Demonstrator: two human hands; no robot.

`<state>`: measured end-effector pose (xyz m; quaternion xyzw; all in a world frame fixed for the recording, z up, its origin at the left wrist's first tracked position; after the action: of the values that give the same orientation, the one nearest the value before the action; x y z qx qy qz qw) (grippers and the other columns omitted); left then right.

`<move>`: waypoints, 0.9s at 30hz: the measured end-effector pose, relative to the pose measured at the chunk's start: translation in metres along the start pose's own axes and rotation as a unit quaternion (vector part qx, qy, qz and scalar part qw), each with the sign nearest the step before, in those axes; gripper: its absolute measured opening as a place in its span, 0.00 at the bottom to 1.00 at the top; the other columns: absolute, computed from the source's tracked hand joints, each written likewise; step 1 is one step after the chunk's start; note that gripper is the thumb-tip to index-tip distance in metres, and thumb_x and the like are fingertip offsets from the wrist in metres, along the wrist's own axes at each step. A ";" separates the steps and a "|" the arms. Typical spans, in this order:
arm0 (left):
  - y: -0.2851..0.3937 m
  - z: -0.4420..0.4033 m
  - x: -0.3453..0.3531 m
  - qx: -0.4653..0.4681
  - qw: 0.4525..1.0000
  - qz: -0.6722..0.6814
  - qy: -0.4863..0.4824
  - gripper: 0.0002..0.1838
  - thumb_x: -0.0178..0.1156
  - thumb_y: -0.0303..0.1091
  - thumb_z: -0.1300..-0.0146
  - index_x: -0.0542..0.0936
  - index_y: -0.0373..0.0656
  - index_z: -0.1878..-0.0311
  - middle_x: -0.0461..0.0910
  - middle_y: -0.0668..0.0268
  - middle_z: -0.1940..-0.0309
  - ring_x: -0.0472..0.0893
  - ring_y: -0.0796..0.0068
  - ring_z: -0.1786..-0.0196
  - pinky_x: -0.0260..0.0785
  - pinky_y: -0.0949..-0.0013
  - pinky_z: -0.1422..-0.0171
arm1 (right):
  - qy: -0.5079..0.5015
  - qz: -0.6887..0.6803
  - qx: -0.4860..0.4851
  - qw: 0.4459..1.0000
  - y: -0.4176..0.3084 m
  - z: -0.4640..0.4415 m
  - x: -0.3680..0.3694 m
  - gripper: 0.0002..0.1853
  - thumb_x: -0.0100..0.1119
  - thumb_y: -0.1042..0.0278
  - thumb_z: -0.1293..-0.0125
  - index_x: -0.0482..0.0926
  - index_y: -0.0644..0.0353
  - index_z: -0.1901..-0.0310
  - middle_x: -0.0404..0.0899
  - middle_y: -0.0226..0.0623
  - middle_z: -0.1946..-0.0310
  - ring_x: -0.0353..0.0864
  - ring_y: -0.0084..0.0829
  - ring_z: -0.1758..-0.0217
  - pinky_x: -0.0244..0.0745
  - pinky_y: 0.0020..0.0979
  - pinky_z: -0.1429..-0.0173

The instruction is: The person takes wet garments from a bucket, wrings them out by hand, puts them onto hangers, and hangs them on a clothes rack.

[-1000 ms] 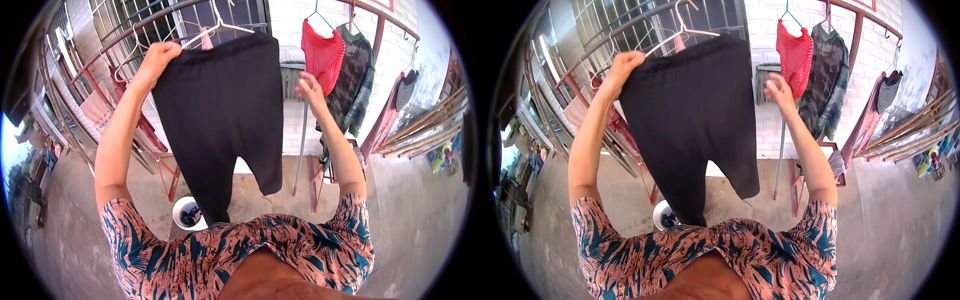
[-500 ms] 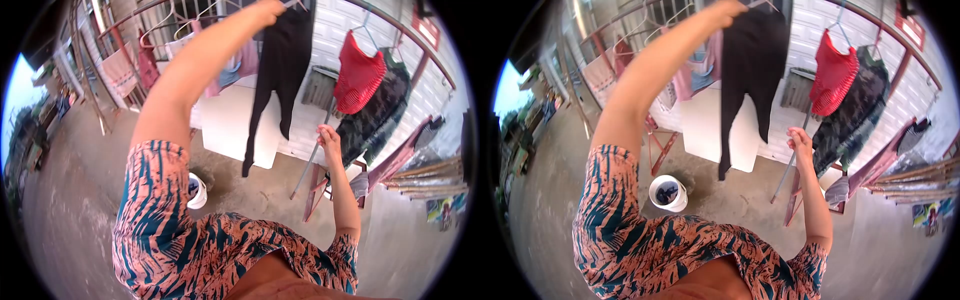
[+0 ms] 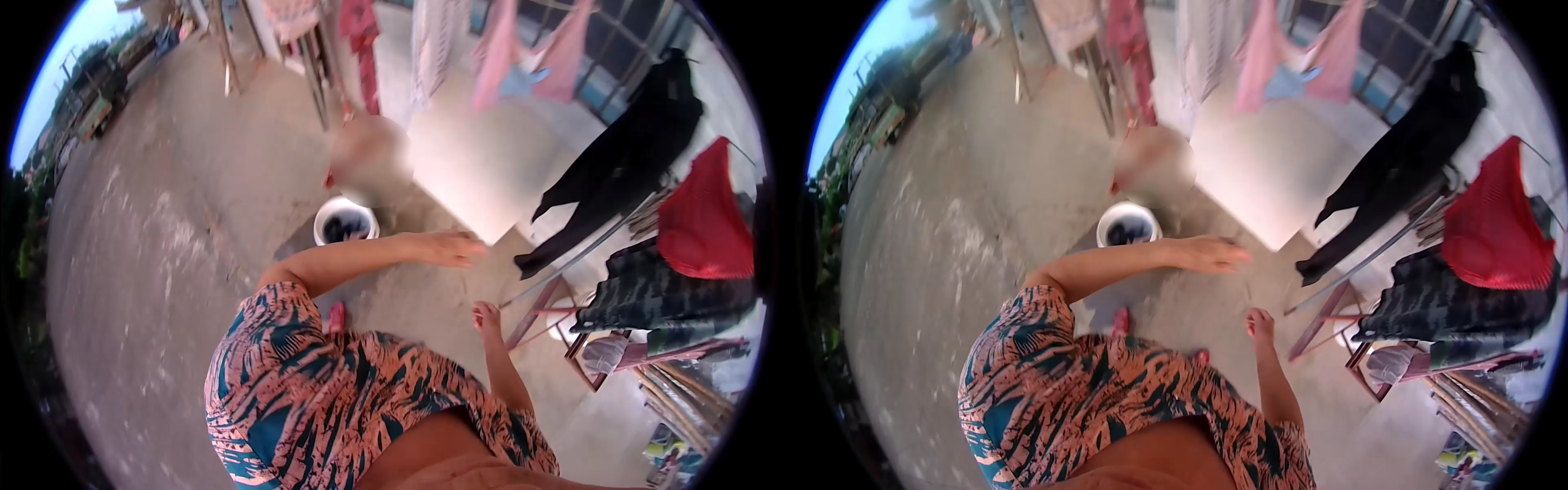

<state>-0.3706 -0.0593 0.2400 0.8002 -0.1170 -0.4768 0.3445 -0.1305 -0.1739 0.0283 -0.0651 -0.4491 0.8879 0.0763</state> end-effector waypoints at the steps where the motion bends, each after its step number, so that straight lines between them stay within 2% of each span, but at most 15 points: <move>1: -0.064 0.057 0.057 -0.052 0.998 -0.027 -0.013 0.22 0.54 0.43 0.34 0.72 0.46 0.39 0.75 0.57 0.46 0.72 0.56 0.40 0.61 0.56 0.33 | -0.026 0.023 0.031 0.999 0.023 0.005 0.004 0.09 0.56 0.64 0.33 0.79 0.59 0.59 0.77 0.32 0.75 0.71 0.18 0.82 0.63 0.19 0.81; 3: -0.143 0.180 0.153 -0.308 0.947 -0.003 -0.087 0.16 0.53 0.43 0.35 0.80 0.41 0.53 0.80 0.54 0.55 0.78 0.58 0.52 0.69 0.56 0.46 | -0.093 0.096 0.055 0.989 0.060 0.013 0.007 0.11 0.55 0.63 0.33 0.79 0.61 0.57 0.78 0.33 0.73 0.72 0.18 0.80 0.64 0.18 0.80; 5: -0.152 0.291 0.208 -0.394 0.918 -0.030 -0.001 0.13 0.53 0.41 0.41 0.79 0.42 0.63 0.81 0.53 0.67 0.80 0.48 0.63 0.71 0.50 0.60 | -0.115 0.105 0.073 0.985 0.083 0.024 0.003 0.12 0.55 0.61 0.32 0.79 0.61 0.56 0.78 0.33 0.71 0.72 0.18 0.79 0.65 0.18 0.79; 6: -0.113 0.328 0.202 -0.491 0.871 -0.006 0.004 0.14 0.54 0.43 0.43 0.79 0.42 0.62 0.80 0.50 0.65 0.78 0.44 0.60 0.71 0.50 0.58 | -0.124 0.121 0.101 0.980 0.096 0.032 0.001 0.13 0.55 0.61 0.32 0.79 0.61 0.55 0.78 0.33 0.71 0.73 0.18 0.78 0.65 0.18 0.78; 8: -0.066 0.399 0.220 -0.659 0.727 0.175 0.083 0.12 0.56 0.39 0.43 0.78 0.42 0.61 0.81 0.53 0.70 0.80 0.52 0.73 0.73 0.53 0.69 | -0.136 0.153 0.130 0.970 0.106 0.035 -0.004 0.13 0.54 0.60 0.32 0.79 0.61 0.55 0.78 0.33 0.70 0.73 0.17 0.77 0.65 0.17 0.77; 9: -0.053 0.436 0.236 -0.711 0.655 0.227 0.121 0.12 0.56 0.37 0.43 0.78 0.42 0.59 0.81 0.55 0.72 0.80 0.56 0.78 0.73 0.55 0.73 | -0.145 0.171 0.138 0.965 0.110 0.030 -0.004 0.13 0.54 0.60 0.32 0.79 0.60 0.55 0.78 0.33 0.70 0.73 0.17 0.77 0.65 0.17 0.77; 11: -0.026 0.481 0.250 -0.769 0.600 0.195 0.099 0.15 0.57 0.34 0.43 0.75 0.45 0.52 0.79 0.58 0.76 0.78 0.67 0.83 0.71 0.60 0.79 | -0.158 0.197 0.141 0.957 0.110 0.020 -0.005 0.13 0.55 0.59 0.32 0.79 0.60 0.56 0.77 0.31 0.72 0.72 0.17 0.78 0.65 0.17 0.77; 14: -0.002 0.501 0.257 -0.809 0.522 0.237 0.130 0.21 0.60 0.35 0.44 0.72 0.47 0.46 0.78 0.57 0.76 0.78 0.68 0.82 0.73 0.61 0.78 | -0.167 0.280 0.081 0.942 0.097 -0.011 0.006 0.13 0.55 0.57 0.33 0.80 0.59 0.60 0.77 0.28 0.76 0.73 0.17 0.78 0.66 0.20 0.77; 15: -0.003 0.502 0.258 -0.809 0.517 0.242 0.141 0.22 0.61 0.36 0.44 0.72 0.46 0.45 0.79 0.57 0.76 0.79 0.68 0.81 0.73 0.62 0.77 | -0.168 0.300 0.050 0.938 0.092 -0.024 0.015 0.14 0.55 0.57 0.33 0.80 0.59 0.61 0.77 0.28 0.77 0.74 0.17 0.78 0.66 0.21 0.77; 17: -0.022 0.499 0.263 -0.806 0.507 0.258 0.161 0.24 0.62 0.37 0.45 0.72 0.46 0.44 0.79 0.57 0.75 0.80 0.68 0.80 0.74 0.64 0.75 | -0.202 0.420 -0.060 0.883 0.089 -0.062 0.035 0.13 0.54 0.58 0.33 0.80 0.59 0.61 0.78 0.30 0.76 0.75 0.20 0.77 0.69 0.24 0.75; 19: -0.056 0.475 0.254 -0.774 0.574 0.219 0.153 0.25 0.61 0.38 0.45 0.72 0.46 0.43 0.81 0.55 0.72 0.81 0.65 0.77 0.76 0.64 0.70 | -0.222 0.403 -0.171 0.872 0.059 -0.072 0.072 0.11 0.54 0.60 0.34 0.79 0.59 0.59 0.76 0.32 0.78 0.76 0.23 0.78 0.72 0.27 0.72; 21: -0.073 0.427 0.237 -0.731 0.644 0.145 0.174 0.25 0.60 0.39 0.45 0.72 0.47 0.42 0.82 0.54 0.70 0.83 0.61 0.74 0.76 0.61 0.67 | -0.225 0.447 -0.180 0.847 0.024 -0.058 0.083 0.11 0.55 0.62 0.34 0.78 0.58 0.55 0.78 0.36 0.74 0.79 0.29 0.72 0.74 0.30 0.66; 23: -0.108 0.393 0.232 -0.701 0.672 0.126 0.202 0.25 0.59 0.39 0.45 0.73 0.48 0.42 0.82 0.52 0.68 0.84 0.55 0.68 0.76 0.57 0.60 | -0.245 0.483 -0.198 0.817 0.009 -0.057 0.109 0.13 0.55 0.65 0.36 0.77 0.56 0.51 0.79 0.39 0.67 0.81 0.35 0.64 0.75 0.34 0.59; 25: -0.110 0.328 0.189 -0.700 0.641 0.202 0.240 0.25 0.58 0.38 0.45 0.72 0.46 0.42 0.82 0.51 0.68 0.83 0.52 0.65 0.75 0.54 0.56 | -0.263 0.515 -0.228 0.783 -0.003 -0.056 0.133 0.16 0.55 0.68 0.38 0.75 0.54 0.47 0.79 0.41 0.56 0.80 0.41 0.53 0.75 0.38 0.50; 27: -0.111 0.278 0.150 -0.696 0.640 0.196 0.260 0.27 0.58 0.38 0.45 0.70 0.45 0.40 0.82 0.48 0.64 0.83 0.51 0.61 0.74 0.53 0.50 | -0.255 0.561 -0.274 0.738 -0.009 -0.046 0.146 0.18 0.56 0.69 0.38 0.74 0.51 0.45 0.75 0.41 0.49 0.78 0.45 0.51 0.74 0.40 0.46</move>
<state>-0.5428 -0.1775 -0.0217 0.3736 0.1892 -0.1113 0.9013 -0.2645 -0.1041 0.0012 -0.0941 -0.5576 0.5919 -0.5743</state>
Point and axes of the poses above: each hand's wrist, its own z-axis away from the middle knuckle, its own x-axis out of the palm, y = z × x, the point moved 6 cm from there along -z, towards the middle knuckle
